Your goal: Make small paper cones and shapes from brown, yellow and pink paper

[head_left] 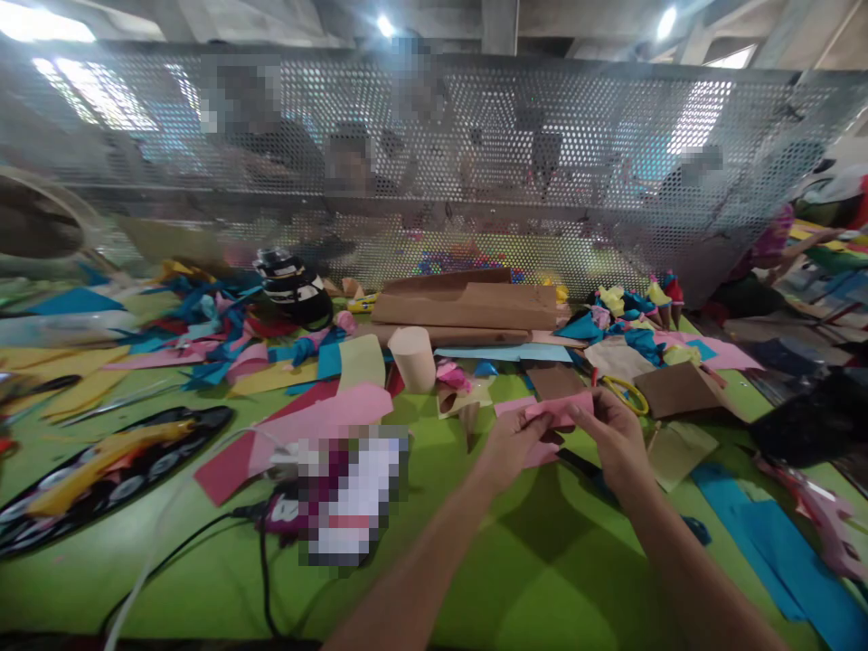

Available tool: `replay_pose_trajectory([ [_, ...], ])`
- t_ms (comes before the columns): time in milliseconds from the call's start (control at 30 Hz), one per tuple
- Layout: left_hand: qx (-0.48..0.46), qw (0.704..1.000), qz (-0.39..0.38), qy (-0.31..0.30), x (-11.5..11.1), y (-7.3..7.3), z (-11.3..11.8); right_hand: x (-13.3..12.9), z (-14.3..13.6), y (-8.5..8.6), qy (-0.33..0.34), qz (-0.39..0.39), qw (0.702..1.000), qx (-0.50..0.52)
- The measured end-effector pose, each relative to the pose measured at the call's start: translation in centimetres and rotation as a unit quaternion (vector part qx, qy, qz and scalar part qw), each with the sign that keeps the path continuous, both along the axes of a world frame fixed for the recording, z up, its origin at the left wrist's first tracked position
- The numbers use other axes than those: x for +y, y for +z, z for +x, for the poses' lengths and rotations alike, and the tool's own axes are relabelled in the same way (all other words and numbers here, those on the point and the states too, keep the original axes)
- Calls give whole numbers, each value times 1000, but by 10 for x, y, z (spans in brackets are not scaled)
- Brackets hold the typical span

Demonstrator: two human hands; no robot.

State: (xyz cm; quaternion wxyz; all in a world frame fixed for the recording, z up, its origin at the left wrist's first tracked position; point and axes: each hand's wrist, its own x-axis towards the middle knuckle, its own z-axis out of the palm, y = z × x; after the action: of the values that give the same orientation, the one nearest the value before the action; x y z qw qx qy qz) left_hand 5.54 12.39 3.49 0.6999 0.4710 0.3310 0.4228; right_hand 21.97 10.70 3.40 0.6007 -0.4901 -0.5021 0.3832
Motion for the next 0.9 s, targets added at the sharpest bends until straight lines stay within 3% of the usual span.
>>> replay_pose_trajectory([
  [267, 16, 1000, -13, -11, -1, 0, 0, 1, 1, 0, -15, -10, 1000, 1],
  [667, 45, 998, 48, -6, 3, -1, -3, 3, 5, -9, -22, -19, 999, -30],
  [900, 37, 999, 14, -6, 3, -5, -4, 1, 4, -8, -29, -16, 999, -27],
])
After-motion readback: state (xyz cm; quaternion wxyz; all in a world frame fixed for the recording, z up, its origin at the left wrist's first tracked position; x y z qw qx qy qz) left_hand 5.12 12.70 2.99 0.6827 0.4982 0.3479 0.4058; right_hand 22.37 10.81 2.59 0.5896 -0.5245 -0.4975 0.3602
